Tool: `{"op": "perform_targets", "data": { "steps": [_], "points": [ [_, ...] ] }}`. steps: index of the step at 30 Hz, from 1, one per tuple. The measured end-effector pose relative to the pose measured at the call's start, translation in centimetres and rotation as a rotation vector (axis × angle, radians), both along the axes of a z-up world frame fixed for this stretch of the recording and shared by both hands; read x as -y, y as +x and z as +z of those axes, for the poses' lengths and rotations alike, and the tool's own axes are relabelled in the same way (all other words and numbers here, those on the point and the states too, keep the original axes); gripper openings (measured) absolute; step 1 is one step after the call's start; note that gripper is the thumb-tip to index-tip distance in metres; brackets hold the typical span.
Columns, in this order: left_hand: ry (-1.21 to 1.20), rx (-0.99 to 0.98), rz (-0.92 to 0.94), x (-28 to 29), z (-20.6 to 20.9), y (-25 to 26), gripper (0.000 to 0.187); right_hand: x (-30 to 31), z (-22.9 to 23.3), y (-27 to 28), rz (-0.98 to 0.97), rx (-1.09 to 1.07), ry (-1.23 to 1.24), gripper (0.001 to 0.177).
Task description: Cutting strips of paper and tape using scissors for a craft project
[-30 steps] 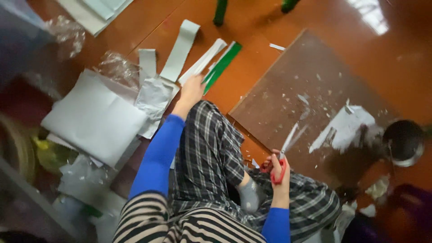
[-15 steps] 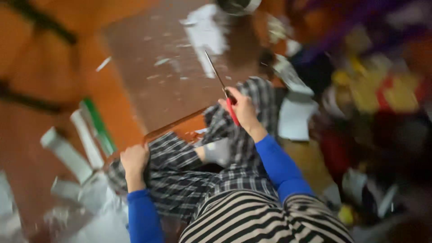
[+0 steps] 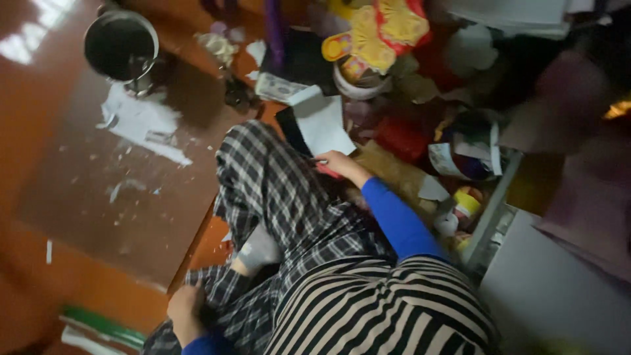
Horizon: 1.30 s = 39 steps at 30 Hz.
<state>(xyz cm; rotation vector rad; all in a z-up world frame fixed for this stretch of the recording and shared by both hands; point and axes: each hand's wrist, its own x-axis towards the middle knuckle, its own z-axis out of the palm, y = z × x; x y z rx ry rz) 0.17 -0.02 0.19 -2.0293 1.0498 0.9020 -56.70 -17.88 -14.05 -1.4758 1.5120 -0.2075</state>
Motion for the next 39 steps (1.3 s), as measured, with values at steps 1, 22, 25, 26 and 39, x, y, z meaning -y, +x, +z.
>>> {"op": "perform_targets", "data": {
  "steps": [1, 22, 25, 26, 39],
  "points": [
    [-0.003, -0.001, -0.023, 0.5, 0.2, -0.3, 0.081, 0.3, 0.9, 0.4, -0.023, -0.001, -0.003, 0.04],
    [-0.133, -0.098, -0.018, 1.7, 2.4, -1.3, 0.061, -1.6, 12.3, 5.4, 0.196, -0.287, -0.328, 0.024],
    [-0.135, -0.081, 0.08, 1.5, 2.8, -2.2, 0.062, -0.9, 13.0, 5.4, 0.182, -0.248, -0.319, 0.023],
    [-0.151, -0.066, 0.039, 1.1, 2.1, -2.1, 0.049, -0.6, 13.1, 5.3, 0.124, -0.167, -0.277, 0.019],
    [-0.837, -0.498, -0.16, 4.5, 0.9, -17.2, 0.065, 28.1, -0.6, -3.7, -0.61, 0.71, -0.467, 0.037]
  ]
}}
